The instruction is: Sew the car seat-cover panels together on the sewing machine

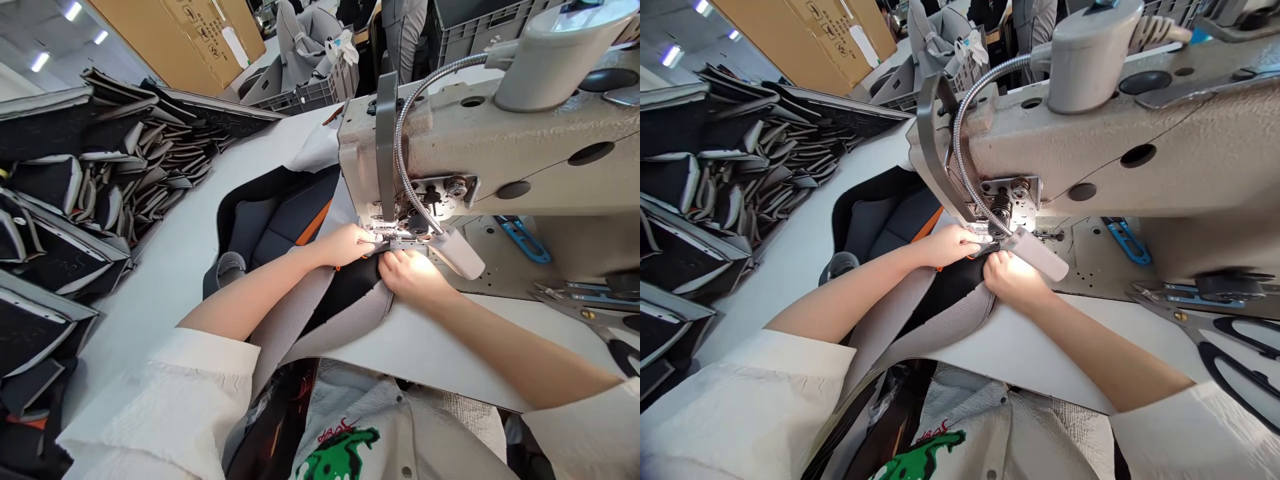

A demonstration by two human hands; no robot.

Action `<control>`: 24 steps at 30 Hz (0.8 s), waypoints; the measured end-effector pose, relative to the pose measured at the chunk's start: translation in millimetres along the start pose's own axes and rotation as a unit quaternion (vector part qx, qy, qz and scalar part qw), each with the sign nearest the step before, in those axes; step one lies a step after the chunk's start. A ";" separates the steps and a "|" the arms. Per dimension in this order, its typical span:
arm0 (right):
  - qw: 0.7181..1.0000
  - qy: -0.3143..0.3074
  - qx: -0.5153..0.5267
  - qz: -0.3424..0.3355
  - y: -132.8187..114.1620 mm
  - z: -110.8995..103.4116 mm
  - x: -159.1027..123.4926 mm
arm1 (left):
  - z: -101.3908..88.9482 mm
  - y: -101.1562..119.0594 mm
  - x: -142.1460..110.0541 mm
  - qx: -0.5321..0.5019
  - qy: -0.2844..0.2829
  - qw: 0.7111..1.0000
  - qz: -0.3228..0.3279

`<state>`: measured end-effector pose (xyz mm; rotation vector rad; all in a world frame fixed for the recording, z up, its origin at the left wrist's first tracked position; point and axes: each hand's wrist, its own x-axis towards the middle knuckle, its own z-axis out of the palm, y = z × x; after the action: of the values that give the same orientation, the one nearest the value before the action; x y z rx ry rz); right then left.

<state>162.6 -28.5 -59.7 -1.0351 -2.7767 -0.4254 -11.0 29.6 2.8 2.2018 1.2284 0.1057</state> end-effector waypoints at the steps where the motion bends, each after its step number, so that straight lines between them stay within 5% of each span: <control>1: 1.000 0.001 0.005 0.008 -4.4 0.0 -6.7 | 1.1 2.3 -2.6 0.019 -0.004 1.000 0.006; 10: 0.989 -0.082 0.098 0.076 -12.9 -3.1 -18.6 | 11.2 8.4 -10.9 0.171 0.026 0.982 0.075; 24: 0.993 -0.063 0.064 0.082 -14.0 -2.5 -15.0 | 16.5 20.8 -10.4 0.201 0.010 0.978 0.060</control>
<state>164.8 -48.6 -63.7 -1.2876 -2.7531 -0.1644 4.4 5.6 2.9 2.6285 1.2089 -0.0809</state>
